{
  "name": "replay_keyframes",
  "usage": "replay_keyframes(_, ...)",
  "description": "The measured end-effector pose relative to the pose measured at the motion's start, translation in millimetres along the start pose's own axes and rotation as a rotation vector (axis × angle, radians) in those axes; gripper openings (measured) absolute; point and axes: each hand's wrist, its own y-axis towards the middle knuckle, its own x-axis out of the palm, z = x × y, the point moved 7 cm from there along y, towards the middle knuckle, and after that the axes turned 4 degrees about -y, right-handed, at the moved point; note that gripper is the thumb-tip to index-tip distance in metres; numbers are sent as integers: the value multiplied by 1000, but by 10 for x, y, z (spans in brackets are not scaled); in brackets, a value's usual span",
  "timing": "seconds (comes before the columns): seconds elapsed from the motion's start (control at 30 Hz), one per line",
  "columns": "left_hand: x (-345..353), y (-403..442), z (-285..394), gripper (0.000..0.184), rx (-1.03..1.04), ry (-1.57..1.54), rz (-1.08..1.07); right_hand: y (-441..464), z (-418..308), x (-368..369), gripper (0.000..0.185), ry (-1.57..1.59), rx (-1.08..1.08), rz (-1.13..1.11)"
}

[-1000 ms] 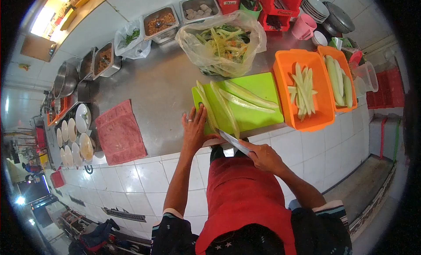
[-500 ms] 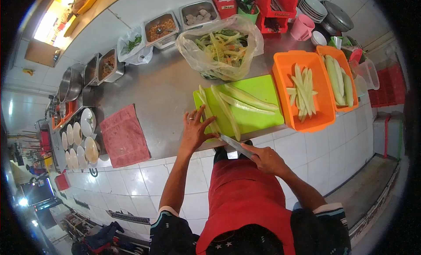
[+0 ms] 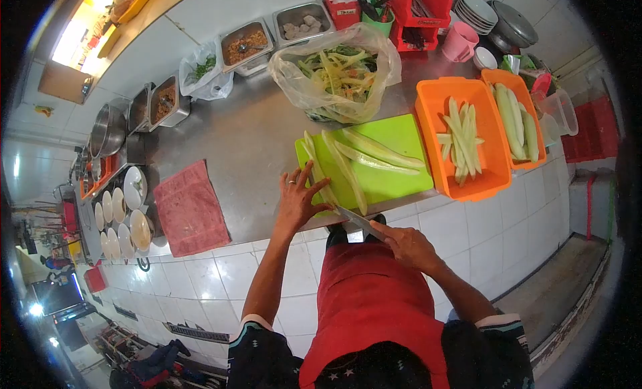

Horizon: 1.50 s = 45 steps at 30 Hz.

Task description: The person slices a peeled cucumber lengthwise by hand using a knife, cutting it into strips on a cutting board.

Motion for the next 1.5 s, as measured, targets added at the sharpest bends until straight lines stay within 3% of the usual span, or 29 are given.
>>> replay_keyframes(0.17,-104,50,42,58,112,98,65,30,103,17,54,88,-13,7)
replay_keyframes(0.33,220,192,15,30,472,188,-148,8,130,42,52,116,-8,7)
replay_keyframes(0.47,-3,293,99,20,646,256,-73,12,178,108,52,177,2,12)
replay_keyframes(0.57,-265,445,75,17,491,90,-104,-3,180,128,51,188,30,2)
replay_keyframes(0.63,-846,532,221,13,469,-139,101,-4,189,141,51,189,47,-8)
replay_keyframes(0.77,-1798,810,456,15,349,-406,304,-30,119,71,50,163,60,-25)
replay_keyframes(0.83,-2234,1010,552,15,274,-438,479,-88,-20,-16,51,10,-77,141)
replay_keyframes(0.93,-2456,1479,616,19,356,-477,567,-195,-262,-164,53,-270,-139,161)
replay_keyframes(1.1,-2077,2034,386,22,276,-658,438,-352,-385,-306,56,-317,-202,309)
replay_keyframes(1.13,-2042,1918,363,24,342,-397,633,-407,-389,-382,57,-284,-212,341)
replay_keyframes(1.2,-1902,1561,239,16,257,-371,786,-532,-357,-593,53,-94,-217,396)
replay_keyframes(1.27,-1429,1101,-7,12,-200,-491,609,-666,-304,-750,50,103,-215,440)
replay_keyframes(1.4,-201,334,-192,41,-390,-335,467,-659,-109,-992,46,306,-58,496)
replay_keyframes(1.5,120,139,-163,51,-374,-259,529,-607,-69,-1075,48,313,-52,519)
